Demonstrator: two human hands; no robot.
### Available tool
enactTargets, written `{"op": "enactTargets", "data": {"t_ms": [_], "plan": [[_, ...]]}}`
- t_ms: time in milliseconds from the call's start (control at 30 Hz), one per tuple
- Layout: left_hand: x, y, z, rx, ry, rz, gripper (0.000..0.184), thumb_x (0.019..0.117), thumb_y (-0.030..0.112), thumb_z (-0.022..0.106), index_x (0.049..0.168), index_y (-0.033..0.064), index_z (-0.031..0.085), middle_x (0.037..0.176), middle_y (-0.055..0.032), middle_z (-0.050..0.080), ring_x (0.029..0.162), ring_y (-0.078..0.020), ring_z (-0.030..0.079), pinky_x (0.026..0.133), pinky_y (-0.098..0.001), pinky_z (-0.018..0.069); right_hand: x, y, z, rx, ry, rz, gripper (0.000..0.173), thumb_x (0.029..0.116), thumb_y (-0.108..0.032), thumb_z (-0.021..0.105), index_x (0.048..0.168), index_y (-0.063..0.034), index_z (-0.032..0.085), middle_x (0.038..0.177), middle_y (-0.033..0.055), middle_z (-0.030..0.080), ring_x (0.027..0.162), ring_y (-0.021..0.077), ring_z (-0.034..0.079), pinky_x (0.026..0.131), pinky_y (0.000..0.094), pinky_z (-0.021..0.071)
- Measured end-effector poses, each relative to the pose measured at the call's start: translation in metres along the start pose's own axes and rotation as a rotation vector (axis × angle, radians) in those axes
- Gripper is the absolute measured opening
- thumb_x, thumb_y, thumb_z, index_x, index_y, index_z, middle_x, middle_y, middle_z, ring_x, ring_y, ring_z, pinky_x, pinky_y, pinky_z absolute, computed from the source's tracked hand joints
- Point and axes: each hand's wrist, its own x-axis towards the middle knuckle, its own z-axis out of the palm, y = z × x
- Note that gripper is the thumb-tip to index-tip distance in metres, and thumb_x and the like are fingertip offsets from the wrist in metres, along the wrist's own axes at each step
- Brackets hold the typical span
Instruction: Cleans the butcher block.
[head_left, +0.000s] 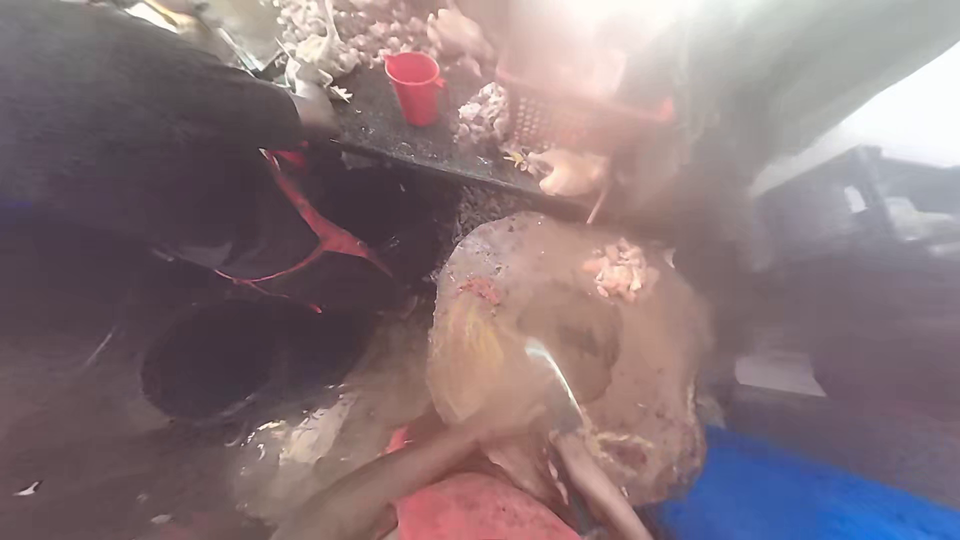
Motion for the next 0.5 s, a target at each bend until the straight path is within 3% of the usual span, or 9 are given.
{"op": "enactTargets", "data": {"t_ms": [100,200,300,367,433,500], "plan": [[0.020,-0.014,-0.058,-0.008,0.043,-0.190,0.060,0.1078,0.042,0.040,0.160,0.0123,0.038,0.168,-0.0049,0.031,0.157,-0.0306,0.019,0.125,-0.0600,0.0152,0.039,-0.069,-0.016,-0.158,-0.045,-0.033,0.049,0.1114,-0.042,0.033,0.109,-0.0034,0.063,0.074,0.0047,0.061,0.058,0.0151,0.058,0.058,0.0345,0.0531],[0.038,-0.093,-0.082,0.106,0.235,-0.194,0.059,0.1087,0.047,0.030,0.159,0.0176,0.039,0.167,0.0001,0.032,0.157,-0.0233,0.021,0.126,-0.0542,0.0165,0.084,-0.144,-0.004,-0.126,-0.109,-0.077,0.046,0.1113,-0.043,0.033,0.115,-0.0066,0.061,0.074,0.0033,0.058,0.055,0.0137,0.054,0.053,0.0317,0.0504],[0.063,-0.160,-0.140,0.114,0.249,-0.198,0.059,0.1084,0.049,0.029,0.159,0.0206,0.039,0.167,0.0033,0.033,0.157,-0.0199,0.021,0.127,-0.0516,0.0161,0.116,-0.217,0.021,-0.052,-0.105,-0.137,0.046,0.1117,-0.043,0.032,0.114,-0.0066,0.060,0.072,0.0031,0.057,0.051,0.0122,0.052,0.047,0.0285,0.0480],[0.083,-0.193,-0.190,0.063,0.251,-0.186,0.060,0.1081,0.049,0.032,0.158,0.0173,0.041,0.166,0.0001,0.035,0.156,-0.0206,0.023,0.127,-0.0512,0.0164,0.129,-0.260,0.036,0.009,-0.063,-0.172,0.045,0.1118,-0.042,0.033,0.112,-0.0051,0.060,0.071,0.0033,0.058,0.050,0.0121,0.052,0.046,0.0279,0.0475],[0.104,-0.221,-0.237,0.075,0.274,-0.164,0.059,0.1079,0.048,0.034,0.155,0.0139,0.046,0.163,-0.0044,0.040,0.154,-0.0235,0.029,0.125,-0.0537,0.0213,0.132,-0.290,0.044,0.074,-0.049,-0.186,0.044,0.1123,-0.040,0.033,0.114,-0.0042,0.058,0.071,0.0035,0.057,0.050,0.0123,0.052,0.047,0.0277,0.0478],[0.120,-0.242,-0.267,0.082,0.355,-0.210,0.055,0.1071,0.048,0.039,0.142,0.0090,0.056,0.151,-0.0123,0.052,0.146,-0.0307,0.042,0.117,-0.0600,0.0331,0.119,-0.297,0.044,0.070,-0.017,-0.177,0.045,0.1126,-0.039,0.033,0.113,-0.0036,0.060,0.071,0.0038,0.059,0.051,0.0126,0.054,0.047,0.0275,0.0486]]}}
